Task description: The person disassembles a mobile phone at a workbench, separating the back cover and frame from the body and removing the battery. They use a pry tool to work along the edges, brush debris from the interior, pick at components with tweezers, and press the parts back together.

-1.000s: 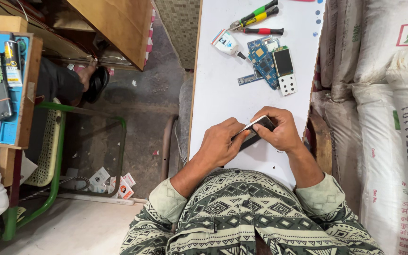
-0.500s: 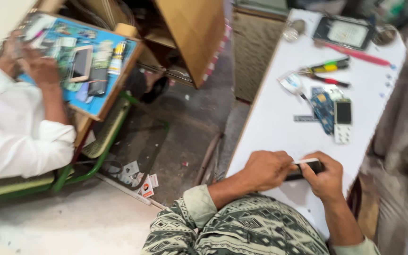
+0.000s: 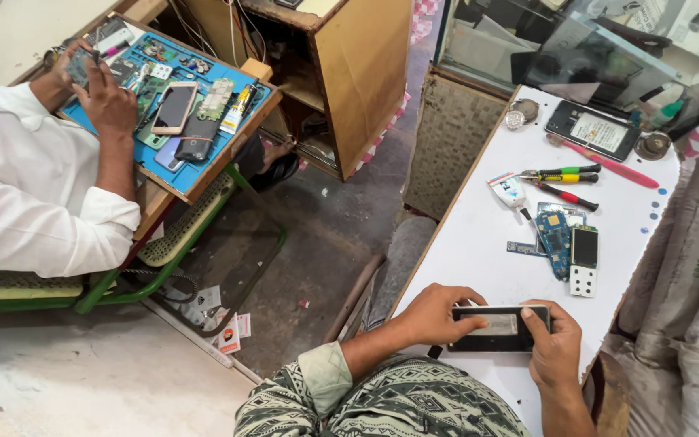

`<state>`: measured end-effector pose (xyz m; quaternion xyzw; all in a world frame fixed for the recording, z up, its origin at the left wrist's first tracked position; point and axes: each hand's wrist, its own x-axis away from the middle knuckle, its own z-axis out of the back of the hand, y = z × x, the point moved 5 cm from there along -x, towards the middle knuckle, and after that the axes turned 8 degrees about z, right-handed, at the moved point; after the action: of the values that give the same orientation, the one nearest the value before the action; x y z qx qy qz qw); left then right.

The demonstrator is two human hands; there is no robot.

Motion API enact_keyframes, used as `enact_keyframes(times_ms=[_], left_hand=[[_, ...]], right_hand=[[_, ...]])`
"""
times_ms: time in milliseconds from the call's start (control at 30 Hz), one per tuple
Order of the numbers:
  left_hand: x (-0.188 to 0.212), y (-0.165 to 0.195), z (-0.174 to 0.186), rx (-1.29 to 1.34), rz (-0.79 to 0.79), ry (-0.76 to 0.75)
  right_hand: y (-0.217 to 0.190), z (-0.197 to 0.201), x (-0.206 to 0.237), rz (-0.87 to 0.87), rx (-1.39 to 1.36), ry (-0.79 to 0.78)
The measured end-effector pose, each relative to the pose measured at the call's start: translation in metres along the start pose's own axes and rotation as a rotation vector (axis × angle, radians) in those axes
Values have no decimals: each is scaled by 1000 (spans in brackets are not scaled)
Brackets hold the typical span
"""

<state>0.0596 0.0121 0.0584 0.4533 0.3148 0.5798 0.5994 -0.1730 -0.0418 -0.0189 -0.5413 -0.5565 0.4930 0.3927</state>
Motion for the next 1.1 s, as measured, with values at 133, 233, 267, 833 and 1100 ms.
enact_keyframes(times_ms=[133,233,267,833,1100], left_hand=[[-8,-12,-11,210,-118,12],[-15,-40,-32,281,189,-106],[-16,-42,-36,264,157,-109],[-8,-43,-49,543,247,-229],[-2,-36,-46,434,170,-158]], right_hand=[[-9,-7,-3,35,106,29],[-12,-9,5,-7,83,10],[-12,-10,7,-23,51,6],[-35,-24,14,-77,80,-78],[-29,-20,14,-130,207,-78]])
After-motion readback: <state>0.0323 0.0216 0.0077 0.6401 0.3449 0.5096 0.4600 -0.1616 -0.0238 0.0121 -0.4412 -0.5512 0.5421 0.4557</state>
